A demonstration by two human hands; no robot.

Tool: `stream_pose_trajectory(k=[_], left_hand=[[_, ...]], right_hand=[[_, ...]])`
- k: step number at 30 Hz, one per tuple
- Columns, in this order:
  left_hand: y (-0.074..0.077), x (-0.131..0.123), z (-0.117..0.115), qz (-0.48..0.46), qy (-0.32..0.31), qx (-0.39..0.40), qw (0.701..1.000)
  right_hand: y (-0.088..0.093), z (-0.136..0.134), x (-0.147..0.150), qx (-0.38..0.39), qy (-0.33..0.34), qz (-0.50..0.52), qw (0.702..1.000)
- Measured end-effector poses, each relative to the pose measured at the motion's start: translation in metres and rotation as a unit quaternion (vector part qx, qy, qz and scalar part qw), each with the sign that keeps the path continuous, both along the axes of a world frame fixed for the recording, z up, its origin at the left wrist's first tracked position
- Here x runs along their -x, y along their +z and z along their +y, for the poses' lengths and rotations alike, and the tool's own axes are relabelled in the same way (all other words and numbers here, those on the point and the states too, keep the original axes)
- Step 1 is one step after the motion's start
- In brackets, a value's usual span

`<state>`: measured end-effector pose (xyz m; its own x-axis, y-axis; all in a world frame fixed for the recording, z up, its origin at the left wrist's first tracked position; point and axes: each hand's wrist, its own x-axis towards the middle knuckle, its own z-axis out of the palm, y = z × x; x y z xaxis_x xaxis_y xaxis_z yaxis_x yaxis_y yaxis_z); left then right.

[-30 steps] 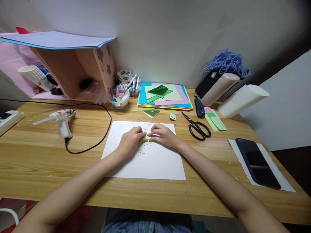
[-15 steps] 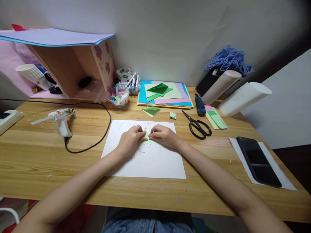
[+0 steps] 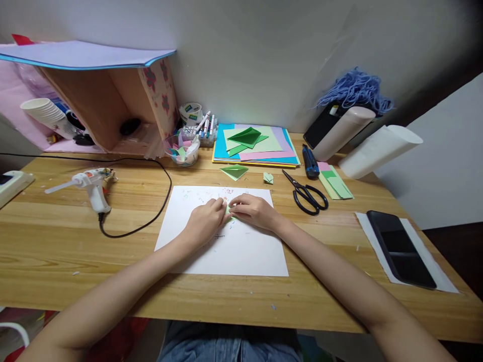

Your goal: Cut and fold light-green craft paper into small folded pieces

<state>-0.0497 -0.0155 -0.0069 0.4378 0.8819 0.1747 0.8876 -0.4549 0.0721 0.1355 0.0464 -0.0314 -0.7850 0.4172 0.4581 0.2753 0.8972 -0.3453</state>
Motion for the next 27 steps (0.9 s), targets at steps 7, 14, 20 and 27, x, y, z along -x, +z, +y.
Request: stream_pose_trajectory(k=[7, 14, 20, 27], left_hand=[[-0.002, -0.005, -0.002, 0.049, -0.015, -0.005, 0.999], [-0.003, -0.003, -0.003, 0.015, -0.017, 0.005, 1.0], [0.0, -0.001, -0.002, 0.013, -0.007, 0.016, 1.0], [0.003, 0.0, -0.003, 0.029, -0.001, 0.01, 1.0]], right_hand=[[0.005, 0.0, 0.0, -0.05, 0.002, -0.042, 0.998], [0.007, -0.003, 0.0, -0.137, -0.024, -0.045, 0.989], [0.009, -0.006, 0.0, -0.052, -0.05, -0.018, 0.997], [0.012, -0.007, 0.004, -0.001, -0.046, -0.051, 0.998]])
